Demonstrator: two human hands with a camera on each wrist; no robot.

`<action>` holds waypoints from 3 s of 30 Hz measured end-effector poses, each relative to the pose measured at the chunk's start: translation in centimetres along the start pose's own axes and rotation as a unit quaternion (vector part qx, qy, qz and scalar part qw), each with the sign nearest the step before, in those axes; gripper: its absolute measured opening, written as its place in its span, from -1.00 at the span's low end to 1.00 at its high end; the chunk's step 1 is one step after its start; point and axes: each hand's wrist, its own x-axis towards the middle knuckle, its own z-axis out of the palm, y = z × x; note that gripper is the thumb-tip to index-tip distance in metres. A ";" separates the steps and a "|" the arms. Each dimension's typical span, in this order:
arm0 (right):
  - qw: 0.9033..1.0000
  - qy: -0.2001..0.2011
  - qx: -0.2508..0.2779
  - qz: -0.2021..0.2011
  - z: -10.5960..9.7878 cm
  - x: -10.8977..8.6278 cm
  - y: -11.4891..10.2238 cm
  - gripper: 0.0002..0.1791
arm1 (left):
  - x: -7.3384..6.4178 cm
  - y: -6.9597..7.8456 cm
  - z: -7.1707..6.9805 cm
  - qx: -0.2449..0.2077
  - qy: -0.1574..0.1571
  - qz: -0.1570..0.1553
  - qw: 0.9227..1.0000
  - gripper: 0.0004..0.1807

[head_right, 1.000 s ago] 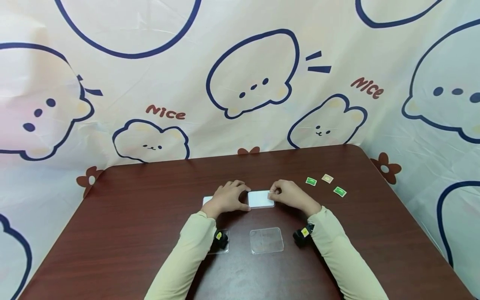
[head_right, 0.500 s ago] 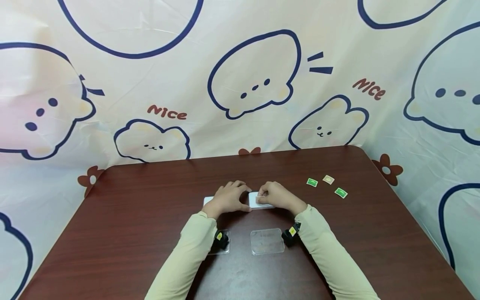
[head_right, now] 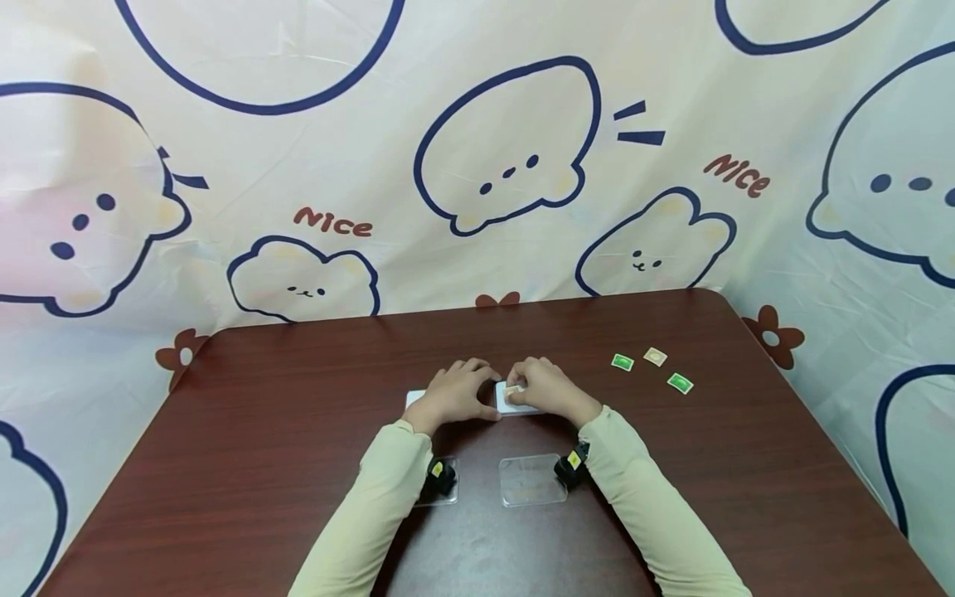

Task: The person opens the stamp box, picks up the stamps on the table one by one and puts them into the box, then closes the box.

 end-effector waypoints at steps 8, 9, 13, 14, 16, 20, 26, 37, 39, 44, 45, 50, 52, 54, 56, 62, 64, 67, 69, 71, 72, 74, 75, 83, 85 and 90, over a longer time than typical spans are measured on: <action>0.999 0.013 -0.036 0.004 0.2 0.1 0.1 -0.81 | 0.2 -0.1 0.1 -0.001 0.000 0.000 1.000 -0.30; 0.999 0.012 -0.041 0.005 0.2 0.1 0.1 -0.81 | 0.2 -0.1 0.1 -0.001 0.000 0.001 1.000 -0.29; 0.998 0.012 -0.057 0.010 0.1 0.1 -0.1 -0.78 | 0.2 -0.1 0.1 -0.001 -0.002 0.000 1.000 -0.29; 0.998 0.012 -0.060 0.011 0.1 0.1 -0.2 -0.77 | 0.2 -0.1 0.1 -0.001 -0.003 0.000 1.000 -0.29; 0.998 0.013 -0.061 0.014 0.1 0.1 -0.3 -0.77 | 0.2 -0.1 0.1 -0.001 -0.003 0.000 1.000 -0.29; 0.998 0.011 -0.058 0.020 0.2 0.1 -0.3 -0.76 | 0.2 -0.1 0.1 0.000 -0.004 0.001 1.000 -0.29; 0.999 0.019 -0.030 0.012 -0.1 0.0 -0.2 -0.78 | 0.2 -0.1 0.1 0.000 -0.005 -0.001 1.000 -0.30; 0.998 0.047 0.019 0.034 -2.1 -1.0 2.3 -0.83 | 0.3 0.0 0.1 -0.003 -0.007 -0.002 1.000 -0.30; 0.997 0.057 0.016 0.043 -2.8 -1.4 3.0 -0.79 | 0.3 0.0 0.0 -0.005 -0.006 -0.001 1.000 -0.30; 0.995 0.079 0.021 0.066 -4.5 -2.6 4.7 -0.71 | 0.2 0.0 0.0 -0.007 -0.005 0.003 1.000 -0.30; 0.994 0.082 0.021 0.070 -4.9 -2.8 5.1 -0.69 | 0.2 0.0 0.0 -0.006 -0.006 0.004 1.000 -0.30; 0.990 0.102 0.011 0.099 -6.7 -3.8 6.6 -0.65 | 0.0 -0.1 -0.1 -0.004 -0.008 0.004 1.000 -0.31; 0.988 0.112 0.005 0.107 -7.5 -4.1 7.1 -0.63 | 0.0 -0.1 -0.2 -0.005 -0.007 0.004 1.000 -0.31; 0.986 0.121 -0.002 0.112 -8.3 -4.4 7.6 -0.62 | -0.1 -0.1 -0.3 -0.007 -0.006 0.004 1.000 -0.31; 0.985 0.126 -0.008 0.117 -9.0 -4.8 8.1 -0.59 | -0.2 -0.1 -0.3 -0.011 -0.004 0.004 1.000 -0.31; 0.983 0.126 -0.013 0.136 -10.7 -6.1 10.2 -0.47 | -0.3 0.0 -0.3 -0.014 -0.004 0.005 1.000 -0.31; 0.982 0.124 -0.017 0.142 -11.0 -6.5 11.1 -0.42 | -0.3 0.1 -0.3 -0.014 -0.005 0.005 1.000 -0.32; 0.980 0.125 -0.034 0.150 -11.5 -7.0 12.2 -0.36 | -0.4 0.0 -0.2 -0.013 -0.005 0.006 1.000 -0.31; 0.978 0.126 -0.047 0.158 -11.7 -7.3 12.7 -0.32 | -0.3 0.0 -0.2 -0.012 -0.004 0.006 1.000 -0.31; 0.976 0.124 -0.060 0.166 -11.9 -7.5 12.9 -0.29 | -0.3 0.0 -0.2 -0.010 -0.002 0.006 1.000 -0.32; 0.976 0.121 -0.064 0.170 -11.9 -7.6 13.0 -0.28 | -0.2 0.0 -0.3 -0.011 -0.002 0.007 1.000 -0.32; 0.975 0.115 -0.071 0.175 -12.0 -7.8 13.3 -0.25 | -0.2 -0.1 -0.3 -0.013 -0.001 0.007 1.000 -0.32; 0.975 0.112 -0.073 0.178 -12.0 -7.9 13.5 -0.24 | -0.2 -0.1 -0.3 -0.014 -0.001 0.008 1.000 -0.32; 0.975 0.094 -0.089 0.181 -11.1 -8.5 14.6 -0.31 | -0.2 -0.1 -0.1 -0.007 -0.007 0.010 1.000 -0.32; 0.974 0.098 -0.092 0.180 -10.9 -8.5 14.8 -0.32 | -0.2 -0.1 -0.1 -0.007 -0.007 0.011 1.000 -0.32; 0.974 0.106 -0.092 0.180 -10.8 -8.5 15.0 -0.33 | -0.2 0.0 -0.1 -0.006 -0.007 0.008 1.000 -0.31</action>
